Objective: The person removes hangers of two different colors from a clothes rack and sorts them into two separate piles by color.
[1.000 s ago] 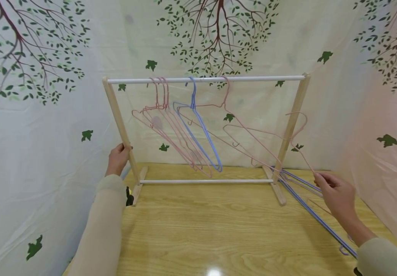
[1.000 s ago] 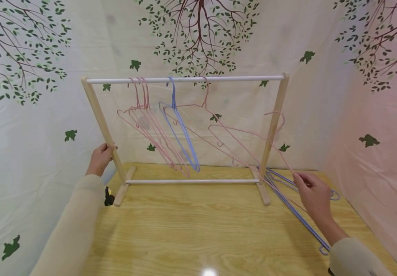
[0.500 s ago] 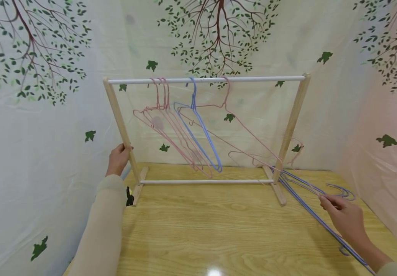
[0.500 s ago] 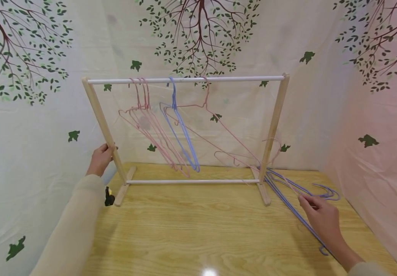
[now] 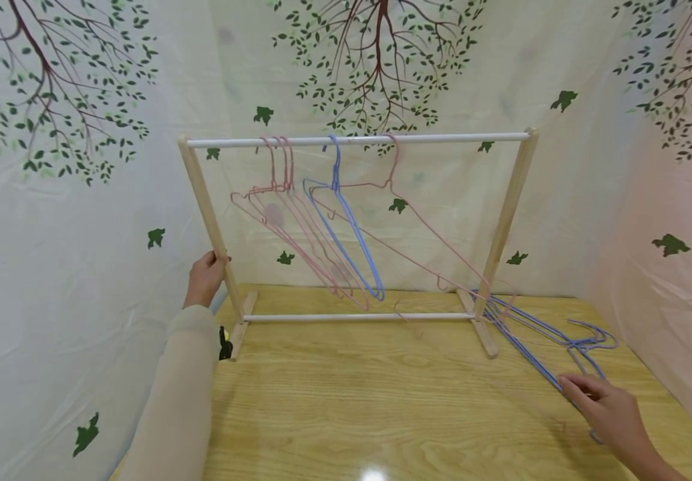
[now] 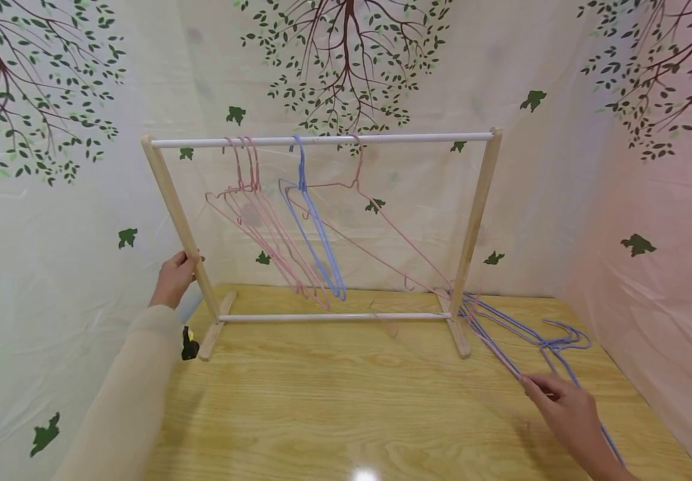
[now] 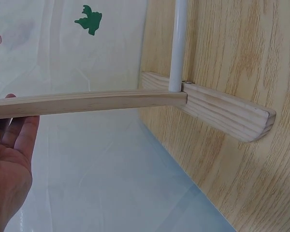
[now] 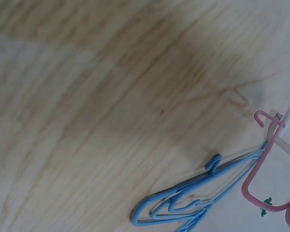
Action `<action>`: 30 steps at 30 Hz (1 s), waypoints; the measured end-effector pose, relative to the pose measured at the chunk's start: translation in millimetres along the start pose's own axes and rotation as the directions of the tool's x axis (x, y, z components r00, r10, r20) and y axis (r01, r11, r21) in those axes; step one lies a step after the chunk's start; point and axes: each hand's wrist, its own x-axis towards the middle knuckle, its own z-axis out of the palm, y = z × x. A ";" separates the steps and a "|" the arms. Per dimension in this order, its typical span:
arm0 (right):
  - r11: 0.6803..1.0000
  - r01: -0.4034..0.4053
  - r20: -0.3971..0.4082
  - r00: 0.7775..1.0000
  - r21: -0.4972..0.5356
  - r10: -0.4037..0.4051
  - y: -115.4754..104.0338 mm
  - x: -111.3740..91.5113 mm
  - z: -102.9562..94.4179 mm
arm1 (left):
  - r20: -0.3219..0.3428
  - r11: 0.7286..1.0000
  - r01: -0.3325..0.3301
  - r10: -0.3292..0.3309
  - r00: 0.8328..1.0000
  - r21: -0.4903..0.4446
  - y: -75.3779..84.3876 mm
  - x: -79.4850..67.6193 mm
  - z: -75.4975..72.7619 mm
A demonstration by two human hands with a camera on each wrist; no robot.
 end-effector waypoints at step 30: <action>0.994 -0.065 0.121 0.990 -0.087 0.075 -3.3 -4.3 51.0 | 0.011 1.000 0.006 -0.006 1.000 0.012 -0.6 -1.3 -0.4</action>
